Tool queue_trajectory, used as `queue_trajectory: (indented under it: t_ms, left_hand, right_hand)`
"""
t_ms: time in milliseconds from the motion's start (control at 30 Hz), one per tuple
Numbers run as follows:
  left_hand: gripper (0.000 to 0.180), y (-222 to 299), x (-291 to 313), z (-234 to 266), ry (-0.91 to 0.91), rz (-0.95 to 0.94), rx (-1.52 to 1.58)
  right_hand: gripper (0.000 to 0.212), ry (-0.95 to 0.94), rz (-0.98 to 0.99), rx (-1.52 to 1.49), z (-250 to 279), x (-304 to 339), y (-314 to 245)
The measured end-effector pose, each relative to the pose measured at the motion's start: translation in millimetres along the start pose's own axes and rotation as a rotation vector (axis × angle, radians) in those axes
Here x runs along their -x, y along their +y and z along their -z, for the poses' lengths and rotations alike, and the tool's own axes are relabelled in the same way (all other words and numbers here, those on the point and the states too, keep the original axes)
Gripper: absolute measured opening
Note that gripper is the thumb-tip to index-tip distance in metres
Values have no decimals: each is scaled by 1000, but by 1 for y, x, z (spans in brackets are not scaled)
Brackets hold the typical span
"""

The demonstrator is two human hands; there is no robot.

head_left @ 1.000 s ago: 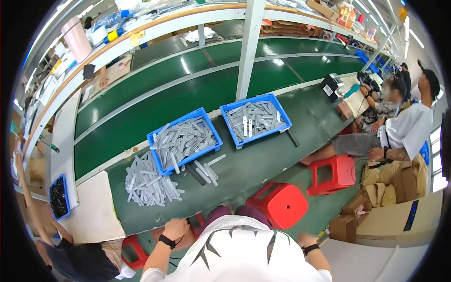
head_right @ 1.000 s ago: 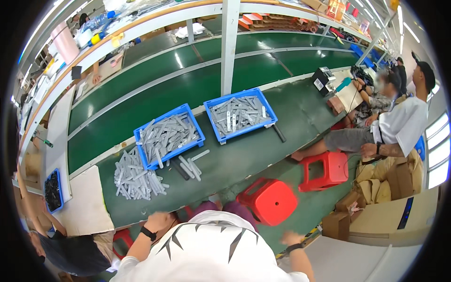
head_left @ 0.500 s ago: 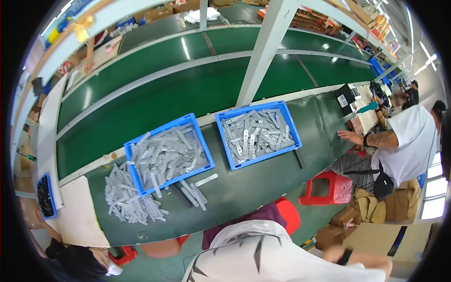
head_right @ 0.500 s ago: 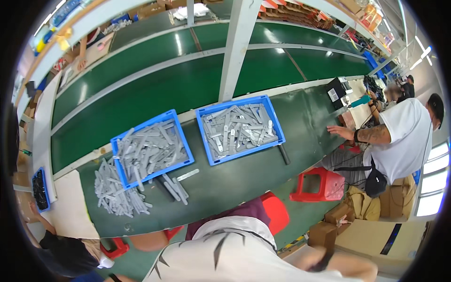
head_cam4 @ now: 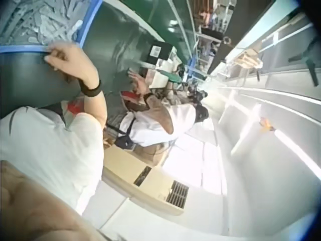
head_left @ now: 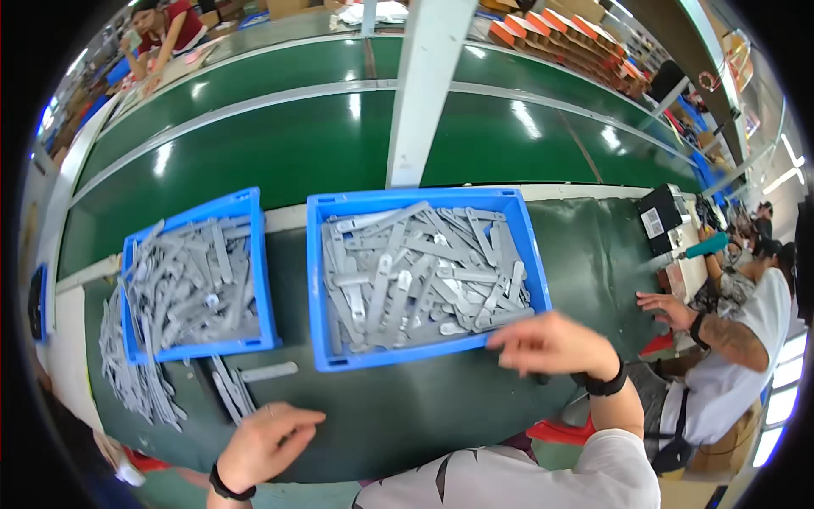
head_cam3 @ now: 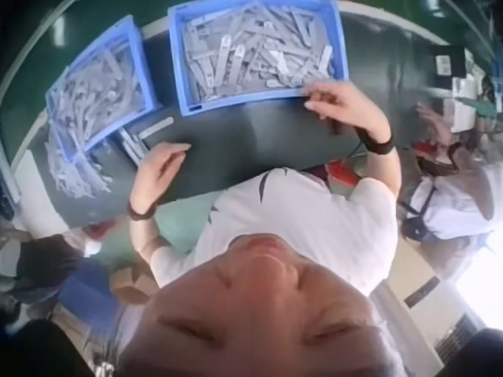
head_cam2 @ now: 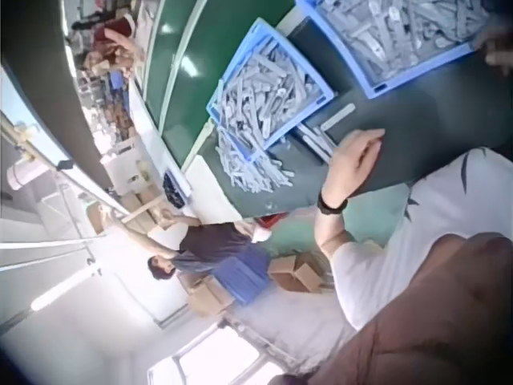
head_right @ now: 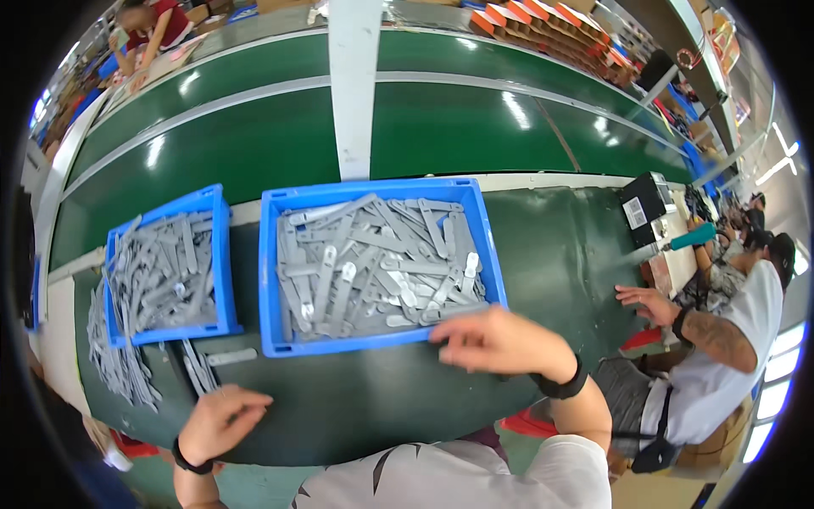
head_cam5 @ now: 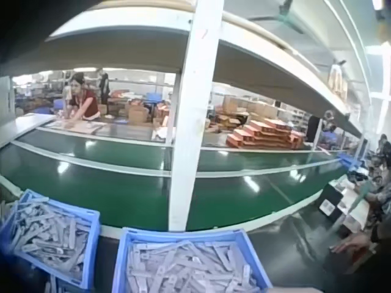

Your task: Sorting and arranging metal strips into plastic bins on an assembly line.

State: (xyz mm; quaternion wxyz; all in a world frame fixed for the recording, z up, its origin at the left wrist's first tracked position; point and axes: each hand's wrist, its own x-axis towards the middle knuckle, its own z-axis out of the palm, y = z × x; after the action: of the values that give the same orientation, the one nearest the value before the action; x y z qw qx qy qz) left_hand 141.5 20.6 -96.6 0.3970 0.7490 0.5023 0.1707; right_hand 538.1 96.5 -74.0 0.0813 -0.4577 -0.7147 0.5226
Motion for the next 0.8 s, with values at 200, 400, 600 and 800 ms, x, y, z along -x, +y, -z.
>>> queue_trajectory:
  t_ms: [200,400,600,800]
  left_hand:
    - [35,37,-39,-65,579,-149,-373]
    - [26,32,-61,-88,861,-67,-418]
    - [24,38,-63,-91,781,-51,-396]
    - [21,45,-62,-103,890,-25,-533]
  right_hand:
    - [13,837,314,210,15,-30,62]
    - [11,1000,446,622,19,-25,62]
    - [21,952,182,1069,51,-86,76]
    - [34,764,-116,849,55,-106,73]
